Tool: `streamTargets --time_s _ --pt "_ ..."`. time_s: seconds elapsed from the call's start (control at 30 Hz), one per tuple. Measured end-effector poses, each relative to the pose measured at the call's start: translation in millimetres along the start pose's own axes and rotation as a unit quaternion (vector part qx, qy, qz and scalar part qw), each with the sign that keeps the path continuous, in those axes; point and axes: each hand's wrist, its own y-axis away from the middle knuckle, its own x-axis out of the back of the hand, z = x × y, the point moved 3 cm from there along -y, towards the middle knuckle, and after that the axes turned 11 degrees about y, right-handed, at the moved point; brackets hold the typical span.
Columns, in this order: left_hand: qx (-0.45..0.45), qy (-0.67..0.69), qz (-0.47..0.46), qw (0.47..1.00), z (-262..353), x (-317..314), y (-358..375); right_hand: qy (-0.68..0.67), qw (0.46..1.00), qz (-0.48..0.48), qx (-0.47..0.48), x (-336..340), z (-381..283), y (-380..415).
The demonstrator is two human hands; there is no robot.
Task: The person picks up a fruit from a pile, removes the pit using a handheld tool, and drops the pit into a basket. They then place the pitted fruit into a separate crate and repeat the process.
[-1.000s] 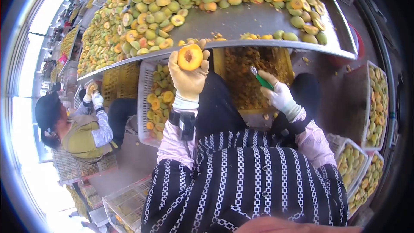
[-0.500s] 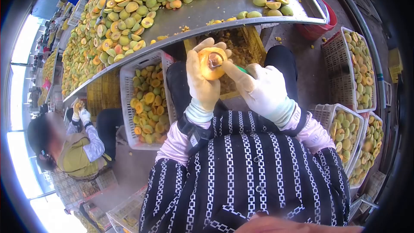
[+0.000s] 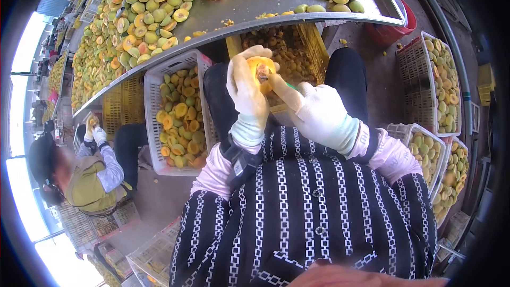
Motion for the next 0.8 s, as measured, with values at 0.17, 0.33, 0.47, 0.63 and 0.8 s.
streamTargets --time_s 0.17,0.33,0.47,0.63,0.8 --pt "-0.117 -0.148 -0.008 0.982 11.1 3.2 -2.2 -0.112 0.992 -0.020 -0.046 -0.9 -4.0 -4.3" --pt "0.167 0.061 -0.060 0.982 -5.1 19.1 -16.9 -0.247 0.964 -0.063 -0.075 -5.8 -2.1 -5.0" --pt "0.021 -0.076 -0.045 0.996 5.9 11.0 -11.2 -0.278 0.956 -0.055 -0.072 -20.5 4.7 -5.9" --pt "0.148 0.077 -0.144 0.975 5.7 14.0 -16.7 -0.604 0.732 -0.232 -0.214 7.2 8.9 -10.3" --pt "0.161 0.131 -0.150 0.967 -1.2 19.2 -18.2 -0.625 0.696 -0.249 -0.250 6.4 13.2 -14.0"
